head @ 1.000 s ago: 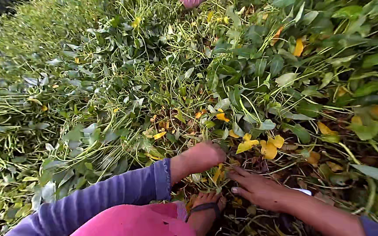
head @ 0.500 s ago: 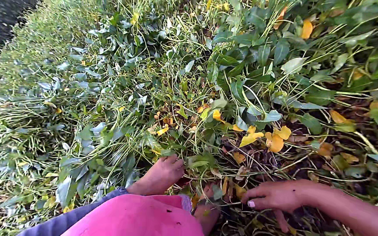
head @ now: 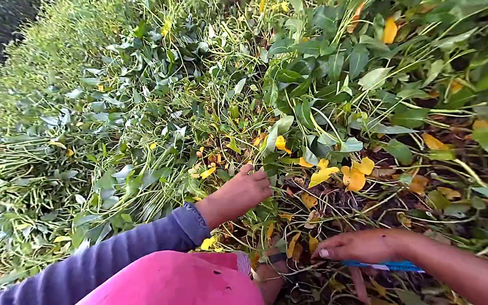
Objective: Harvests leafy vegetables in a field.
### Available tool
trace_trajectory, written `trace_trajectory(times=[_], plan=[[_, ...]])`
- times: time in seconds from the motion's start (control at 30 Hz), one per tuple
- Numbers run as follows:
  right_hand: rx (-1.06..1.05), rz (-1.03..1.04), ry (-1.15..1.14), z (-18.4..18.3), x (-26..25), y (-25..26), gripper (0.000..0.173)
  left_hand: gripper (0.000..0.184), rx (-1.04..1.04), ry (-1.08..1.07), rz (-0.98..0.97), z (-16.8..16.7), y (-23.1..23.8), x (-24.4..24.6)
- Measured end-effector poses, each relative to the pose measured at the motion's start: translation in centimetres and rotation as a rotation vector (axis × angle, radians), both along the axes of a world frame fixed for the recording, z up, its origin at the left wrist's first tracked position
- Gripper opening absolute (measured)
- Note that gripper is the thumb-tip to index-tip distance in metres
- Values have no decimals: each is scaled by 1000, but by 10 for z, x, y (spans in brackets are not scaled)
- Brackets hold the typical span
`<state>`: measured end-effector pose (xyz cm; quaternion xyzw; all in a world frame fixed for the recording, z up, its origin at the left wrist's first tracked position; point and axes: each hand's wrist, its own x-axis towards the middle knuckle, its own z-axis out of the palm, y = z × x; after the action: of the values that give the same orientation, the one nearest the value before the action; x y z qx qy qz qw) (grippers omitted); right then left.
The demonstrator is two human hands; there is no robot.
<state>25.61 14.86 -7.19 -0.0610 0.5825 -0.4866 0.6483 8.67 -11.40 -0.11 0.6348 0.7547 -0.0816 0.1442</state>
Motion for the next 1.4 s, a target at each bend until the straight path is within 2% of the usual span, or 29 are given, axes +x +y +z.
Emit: trace_trajectory(times=[0.03, 0.1, 0.2, 0.27, 0.37, 0.47, 0.53, 0.6, 0.63, 0.7, 0.77, 0.83, 0.9, 0.97, 1.03, 1.1, 1.2, 1.3, 1.4], plan=[[-12, -94, -54, -1, 3, 1, 50, 33, -112, -12, -27, -8, 2, 0], [-40, -342, -148, -7, 8, 3, 51, 22, -257, -46, -75, -9, 1, -3], [-48, -704, -220, -11, 12, -9, 56, 8, -169, -73, -195, 19, -6, 1], [-68, -775, -282, -8, 7, -25, 62, 11, -38, -145, -288, 35, -7, 8], [-49, -740, -368, -10, 0, -55, 64, 19, 53, -247, -321, 39, -8, 13], [30, -602, -267, -13, -2, -69, 50, 21, 59, -207, -217, 35, -14, 11], [39, -443, -119, -16, -3, -61, 46, 23, 151, -167, -43, 39, -26, 2], [-21, -400, -66, -17, -5, -45, 46, 27, 337, -77, 193, 54, -38, -14], [-75, -447, -78, -18, -6, -37, 46, 28, 461, -19, 319, 64, -41, -21], [-164, -695, -147, -22, -8, -29, 51, 25, 689, 106, 466, 76, -34, -27], [-87, -1024, -278, -23, -10, -36, 54, 23, 738, 155, 409, 68, -15, -18], [73, -1207, -381, -29, -12, -43, 52, 17, 567, 86, 245, 34, 9, -6], [164, -1207, -445, -34, -5, -46, 51, 13, 218, 4, 140, -12, 23, 2], [189, -1185, -489, -36, 3, -45, 51, 24, -208, -69, 214, -42, 27, 7], [164, -1213, -497, -37, 7, -44, 53, 27, -395, -120, 287, -45, 22, 5], [103, -1258, -507, -36, 6, -41, 56, 19, -395, -168, 271, -26, 19, 1], [49, -1243, -584, -34, 2, -47, 54, 22, -310, -279, 160, 7, 22, 7], [41, -1097, -616, -37, 2, -53, 50, 27, -276, -344, 70, 24, 30, 12], [76, -897, -486, -40, 7, -47, 38, 28, -308, -353, 121, 25, 26, 5]])
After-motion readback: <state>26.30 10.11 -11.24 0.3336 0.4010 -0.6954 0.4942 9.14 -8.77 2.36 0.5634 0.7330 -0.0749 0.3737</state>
